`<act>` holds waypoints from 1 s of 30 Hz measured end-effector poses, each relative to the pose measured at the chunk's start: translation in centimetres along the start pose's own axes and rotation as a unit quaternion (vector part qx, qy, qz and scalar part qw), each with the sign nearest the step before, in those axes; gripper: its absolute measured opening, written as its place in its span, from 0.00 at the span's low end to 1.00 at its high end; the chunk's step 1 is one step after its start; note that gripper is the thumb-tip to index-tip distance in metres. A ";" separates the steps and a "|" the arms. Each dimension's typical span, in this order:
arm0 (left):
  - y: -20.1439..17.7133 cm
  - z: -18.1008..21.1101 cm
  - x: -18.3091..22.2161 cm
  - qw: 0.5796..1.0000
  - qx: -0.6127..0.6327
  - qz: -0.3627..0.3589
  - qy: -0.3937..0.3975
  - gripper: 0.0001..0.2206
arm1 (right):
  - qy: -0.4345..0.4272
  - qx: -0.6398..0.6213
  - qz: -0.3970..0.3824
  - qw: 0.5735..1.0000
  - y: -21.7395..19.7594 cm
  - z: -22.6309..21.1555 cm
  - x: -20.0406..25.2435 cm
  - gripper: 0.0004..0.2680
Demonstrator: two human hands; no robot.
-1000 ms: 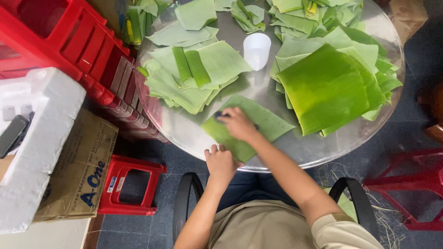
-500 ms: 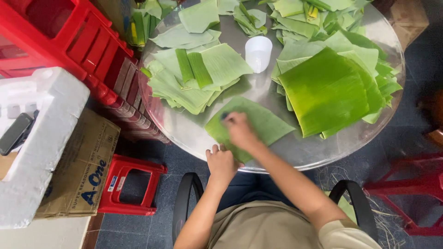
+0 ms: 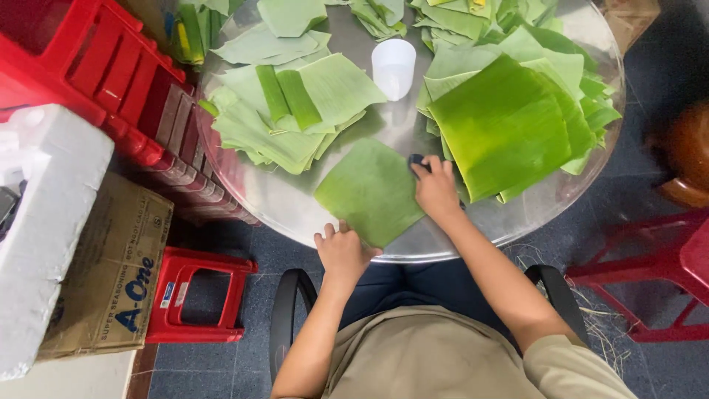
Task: Cleaning banana leaves with a cloth and stacking them on a table
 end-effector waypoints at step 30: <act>0.2 0.3 1.5 0.995 0.015 0.077 0.054 0.35 | -0.018 -0.474 -0.174 0.863 -4.2 -5.1 7.0 0.17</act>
Point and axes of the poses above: each hand's wrist, its own x-axis away from the middle knuckle, its own y-axis out of the palm, z = x × y, the point moved 7 cm from there along -x, towards the middle knuckle, and after that the axes turned 2 degrees about y, right-handed, at the moved point
